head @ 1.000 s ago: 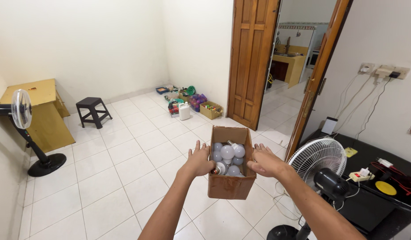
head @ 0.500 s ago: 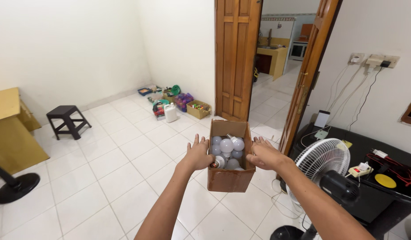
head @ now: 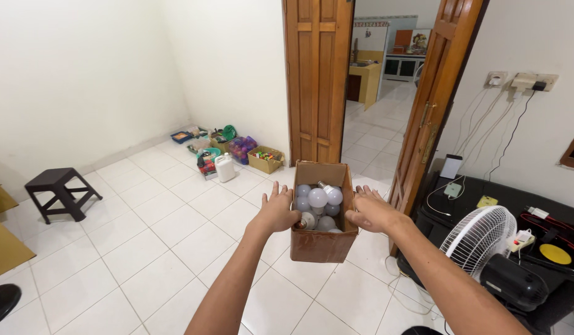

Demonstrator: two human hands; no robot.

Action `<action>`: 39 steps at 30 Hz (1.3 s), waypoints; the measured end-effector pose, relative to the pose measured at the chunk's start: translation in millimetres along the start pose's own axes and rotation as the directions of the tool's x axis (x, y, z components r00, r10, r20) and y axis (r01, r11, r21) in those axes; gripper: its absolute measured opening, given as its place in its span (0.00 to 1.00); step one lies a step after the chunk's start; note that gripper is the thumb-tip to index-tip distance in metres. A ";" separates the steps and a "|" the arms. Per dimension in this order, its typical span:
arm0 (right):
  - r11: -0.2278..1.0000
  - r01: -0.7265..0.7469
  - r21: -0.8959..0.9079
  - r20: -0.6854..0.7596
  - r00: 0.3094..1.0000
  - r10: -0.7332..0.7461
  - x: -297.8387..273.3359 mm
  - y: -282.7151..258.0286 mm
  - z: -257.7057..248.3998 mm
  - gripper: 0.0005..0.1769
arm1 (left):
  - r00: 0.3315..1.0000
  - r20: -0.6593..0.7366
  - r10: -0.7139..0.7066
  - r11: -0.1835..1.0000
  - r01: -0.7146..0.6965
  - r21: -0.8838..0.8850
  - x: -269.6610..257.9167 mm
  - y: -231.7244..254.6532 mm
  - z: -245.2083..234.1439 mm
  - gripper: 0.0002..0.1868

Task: The person selects a light bulb from a box, screws it into a wall socket, and toggles the switch to test it. They then carry the box of bulbs through a hallway into a kitchen area.

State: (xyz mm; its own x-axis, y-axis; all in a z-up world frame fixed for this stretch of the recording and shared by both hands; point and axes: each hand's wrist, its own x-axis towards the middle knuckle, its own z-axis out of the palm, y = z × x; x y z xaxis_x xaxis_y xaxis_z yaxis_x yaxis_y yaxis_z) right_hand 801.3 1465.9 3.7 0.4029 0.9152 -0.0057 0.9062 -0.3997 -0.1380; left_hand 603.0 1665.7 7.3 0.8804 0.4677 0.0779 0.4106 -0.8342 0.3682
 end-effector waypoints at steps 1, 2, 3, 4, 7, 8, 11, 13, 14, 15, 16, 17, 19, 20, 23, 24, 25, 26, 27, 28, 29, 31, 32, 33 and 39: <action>1.000 -0.008 0.013 0.007 1.000 0.008 6.2 1.0 1.8 0.17 | 1.000 0.005 0.003 1.000 -0.002 -0.011 5.8 -4.8 0.8 0.44; 1.000 -0.016 0.026 0.013 1.000 0.016 12.0 2.5 4.0 0.17 | 1.000 0.009 0.005 1.000 -0.005 -0.021 11.4 -9.3 2.1 0.44; 0.999 -0.024 0.037 0.019 1.000 0.023 18.2 4.8 3.9 0.17 | 1.000 0.011 0.008 0.999 -0.007 -0.033 18.2 -12.6 1.9 0.44; 0.999 -0.027 0.039 0.013 1.000 0.026 23.6 7.9 3.6 0.17 | 1.000 0.012 0.017 0.999 -0.017 -0.039 25.3 -14.6 2.5 0.44; 0.999 -0.018 0.046 -0.008 1.000 0.018 42.8 15.8 8.1 0.15 | 1.000 0.018 0.022 0.998 -0.021 -0.053 44.1 -23.9 7.5 0.45; 0.999 -0.014 0.049 -0.017 1.000 0.014 48.7 19.8 8.9 0.15 | 1.000 0.023 0.018 0.998 -0.016 -0.055 51.0 -26.0 9.5 0.45; 0.999 -0.037 0.041 0.028 0.999 0.036 60.1 36.2 8.7 0.16 | 0.999 0.034 0.018 0.999 -0.017 -0.048 74.3 -25.4 17.7 0.44; 0.999 -0.043 0.027 0.047 0.998 0.041 70.0 47.1 6.8 0.17 | 0.999 0.032 0.023 0.999 -0.021 -0.042 89.7 -24.8 23.4 0.45; 0.999 -0.038 0.020 0.039 0.999 0.037 75.2 52.4 6.5 0.17 | 0.999 0.029 0.027 0.999 -0.026 -0.041 97.6 -24.2 26.5 0.45; 0.999 -0.036 0.009 0.035 0.999 0.035 77.7 58.8 6.1 0.18 | 0.999 0.027 0.032 0.999 -0.031 -0.045 104.6 -22.3 30.8 0.46; 1.000 -0.028 0.004 0.041 0.999 0.028 82.1 66.3 3.8 0.17 | 0.999 0.014 0.033 0.998 -0.032 -0.049 113.9 -20.3 33.1 0.46; 1.000 -0.018 0.001 0.049 0.999 0.018 88.9 74.6 1.4 0.17 | 1.000 0.002 0.029 0.998 -0.029 -0.054 124.2 -18.4 35.0 0.45; 1.000 -0.001 -0.008 0.052 0.999 0.001 100.9 89.7 -4.2 0.17 | 1.000 -0.010 0.023 0.999 -0.023 -0.048 142.5 -13.3 36.5 0.44; 1.000 0.006 -0.015 0.046 0.999 -0.005 106.5 95.5 -7.0 0.18 | 1.000 -0.010 0.020 0.999 -0.020 -0.037 150.8 -10.9 35.3 0.44; 0.999 0.026 -0.019 0.032 0.999 -0.025 115.6 116.8 -11.0 0.18 | 1.000 -0.016 0.014 0.999 -0.015 -0.047 168.7 -0.3 41.0 0.43; 0.999 0.035 -0.018 0.023 0.999 -0.035 119.5 122.0 -13.1 0.18 | 1.000 -0.024 0.013 0.998 -0.014 -0.054 173.8 2.1 41.3 0.42; 0.999 0.031 -0.016 0.024 0.999 -0.031 123.4 126.8 -15.4 0.17 | 1.000 -0.026 0.009 0.998 -0.011 -0.054 178.5 4.5 41.4 0.42; 1.000 0.027 -0.014 0.025 0.999 -0.026 127.0 131.3 -18.1 0.17 | 1.000 -0.028 0.006 0.999 -0.007 -0.054 183.1 7.1 41.6 0.42; 1.000 0.019 -0.013 0.026 0.999 -0.018 128.7 135.8 -20.6 0.16 | 1.000 -0.029 0.006 0.998 -0.007 -0.055 187.4 10.1 42.2 0.42; 0.999 0.024 -0.034 0.034 0.999 -0.023 130.7 139.0 -22.4 0.17 | 1.000 -0.026 0.002 0.998 -0.003 -0.059 191.0 12.0 42.6 0.42; 0.998 0.029 -0.055 0.041 0.999 -0.027 133.4 141.6 -24.1 0.17 | 1.000 -0.024 -0.001 0.998 0.000 -0.061 195.0 13.2 42.3 0.42; 0.997 0.026 -0.068 0.053 0.998 -0.022 138.2 147.0 -27.3 0.18 | 1.000 -0.022 -0.004 0.998 0.002 -0.065 203.7 15.1 42.0 0.43; 0.998 0.018 -0.061 0.060 0.998 -0.014 140.6 148.9 -28.3 0.18 | 1.000 -0.022 -0.004 0.998 0.002 -0.066 207.6 15.7 42.6 0.44; 0.999 0.010 -0.053 0.066 0.998 -0.006 144.0 149.4 -29.0 0.18 | 1.000 -0.022 -0.004 0.998 0.002 -0.067 211.1 14.6 42.3 0.44; 0.999 -0.032 0.014 0.048 0.998 0.032 167.9 149.0 -26.4 0.14 | 1.000 -0.017 0.016 0.996 -0.017 -0.090 234.3 -4.0 43.6 0.43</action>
State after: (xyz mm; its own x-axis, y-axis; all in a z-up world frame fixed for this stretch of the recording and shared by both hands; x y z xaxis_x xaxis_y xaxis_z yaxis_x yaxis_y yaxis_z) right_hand 1007.4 1558.7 8.3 0.4248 0.9035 -0.0571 0.8908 -0.4284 -0.1518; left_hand 818.0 1766.0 -16.3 0.8825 0.4595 0.0998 0.3722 -0.8124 0.4489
